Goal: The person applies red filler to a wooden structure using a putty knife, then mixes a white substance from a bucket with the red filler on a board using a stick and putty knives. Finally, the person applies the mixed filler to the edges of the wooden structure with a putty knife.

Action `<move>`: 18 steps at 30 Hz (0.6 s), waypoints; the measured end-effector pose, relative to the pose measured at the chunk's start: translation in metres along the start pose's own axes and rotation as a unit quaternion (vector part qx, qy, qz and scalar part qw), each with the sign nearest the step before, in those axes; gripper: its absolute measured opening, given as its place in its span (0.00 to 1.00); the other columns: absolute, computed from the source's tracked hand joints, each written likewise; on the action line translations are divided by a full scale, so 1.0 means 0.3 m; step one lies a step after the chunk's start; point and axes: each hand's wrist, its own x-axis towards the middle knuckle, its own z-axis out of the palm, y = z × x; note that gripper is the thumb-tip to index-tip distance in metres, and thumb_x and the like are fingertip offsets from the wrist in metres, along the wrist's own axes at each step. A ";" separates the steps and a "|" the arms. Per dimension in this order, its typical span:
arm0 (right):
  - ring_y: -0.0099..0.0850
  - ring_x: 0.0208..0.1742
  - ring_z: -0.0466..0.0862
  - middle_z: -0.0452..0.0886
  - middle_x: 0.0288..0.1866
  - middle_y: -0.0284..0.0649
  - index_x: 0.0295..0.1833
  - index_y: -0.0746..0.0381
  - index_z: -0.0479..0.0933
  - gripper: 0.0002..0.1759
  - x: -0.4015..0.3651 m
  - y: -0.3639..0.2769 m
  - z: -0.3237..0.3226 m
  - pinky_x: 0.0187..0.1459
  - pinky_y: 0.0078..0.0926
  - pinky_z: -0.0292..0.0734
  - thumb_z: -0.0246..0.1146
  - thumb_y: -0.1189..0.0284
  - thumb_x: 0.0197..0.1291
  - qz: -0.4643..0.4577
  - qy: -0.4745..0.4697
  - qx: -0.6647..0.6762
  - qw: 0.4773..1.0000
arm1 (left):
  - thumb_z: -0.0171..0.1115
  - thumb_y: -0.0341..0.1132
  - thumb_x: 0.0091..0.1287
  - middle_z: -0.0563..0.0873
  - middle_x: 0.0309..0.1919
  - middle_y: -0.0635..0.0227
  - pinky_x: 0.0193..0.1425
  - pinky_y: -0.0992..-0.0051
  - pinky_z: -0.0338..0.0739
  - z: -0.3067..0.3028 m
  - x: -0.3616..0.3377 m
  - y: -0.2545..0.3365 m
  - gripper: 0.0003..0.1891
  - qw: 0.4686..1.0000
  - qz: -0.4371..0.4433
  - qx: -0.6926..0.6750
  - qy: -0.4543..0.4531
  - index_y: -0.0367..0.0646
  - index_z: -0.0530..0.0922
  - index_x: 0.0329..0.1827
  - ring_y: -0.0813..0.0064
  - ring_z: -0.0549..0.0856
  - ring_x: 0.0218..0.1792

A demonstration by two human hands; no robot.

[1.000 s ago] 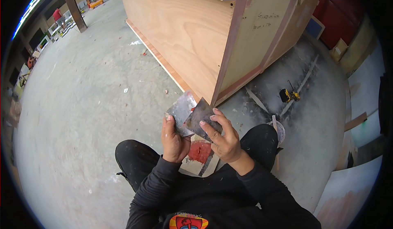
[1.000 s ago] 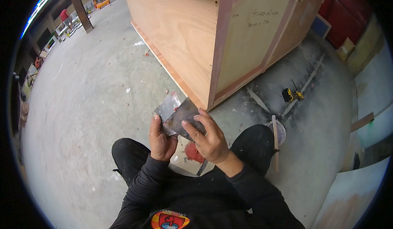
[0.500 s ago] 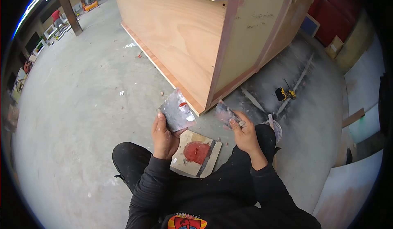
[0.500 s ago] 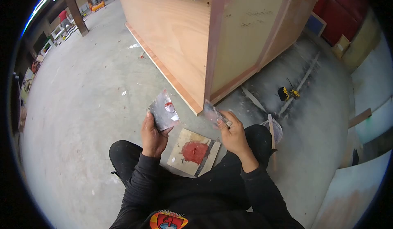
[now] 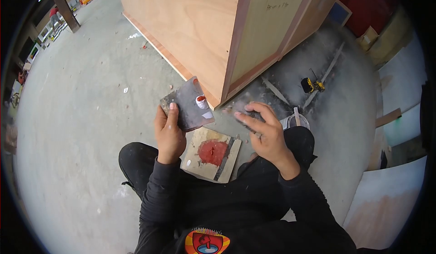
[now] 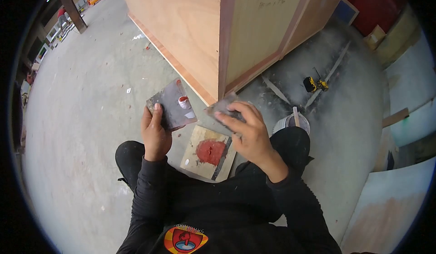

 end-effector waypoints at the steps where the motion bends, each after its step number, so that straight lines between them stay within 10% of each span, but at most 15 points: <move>1: 0.46 0.58 0.78 0.78 0.53 0.46 0.52 0.57 0.85 0.30 0.017 -0.012 0.003 0.57 0.41 0.71 0.62 0.86 0.38 -0.051 0.015 -0.047 0.997 | 0.46 0.36 0.78 0.80 0.49 0.65 0.37 0.65 0.87 0.033 -0.011 0.015 0.15 1.000 0.000 -0.003 0.012 0.39 0.68 0.62 0.72 0.84 0.43; 5: 0.44 0.60 0.77 0.78 0.53 0.46 0.51 0.56 0.85 0.24 0.082 -0.056 0.037 0.59 0.46 0.66 0.64 0.79 0.44 -0.108 0.037 -0.121 0.986 | 0.49 0.33 0.78 0.81 0.45 0.68 0.50 0.80 0.75 0.068 -0.026 0.017 0.12 0.999 0.024 -0.006 0.023 0.35 0.71 0.57 0.83 0.79 0.42; 18: 0.44 0.59 0.75 0.77 0.51 0.44 0.51 0.57 0.84 0.25 0.094 -0.079 0.078 0.59 0.44 0.65 0.64 0.81 0.42 -0.099 0.029 -0.106 0.989 | 0.51 0.34 0.77 0.82 0.44 0.70 0.52 0.80 0.71 0.055 -0.070 0.027 0.13 0.977 0.119 0.178 -0.001 0.34 0.72 0.57 0.84 0.76 0.44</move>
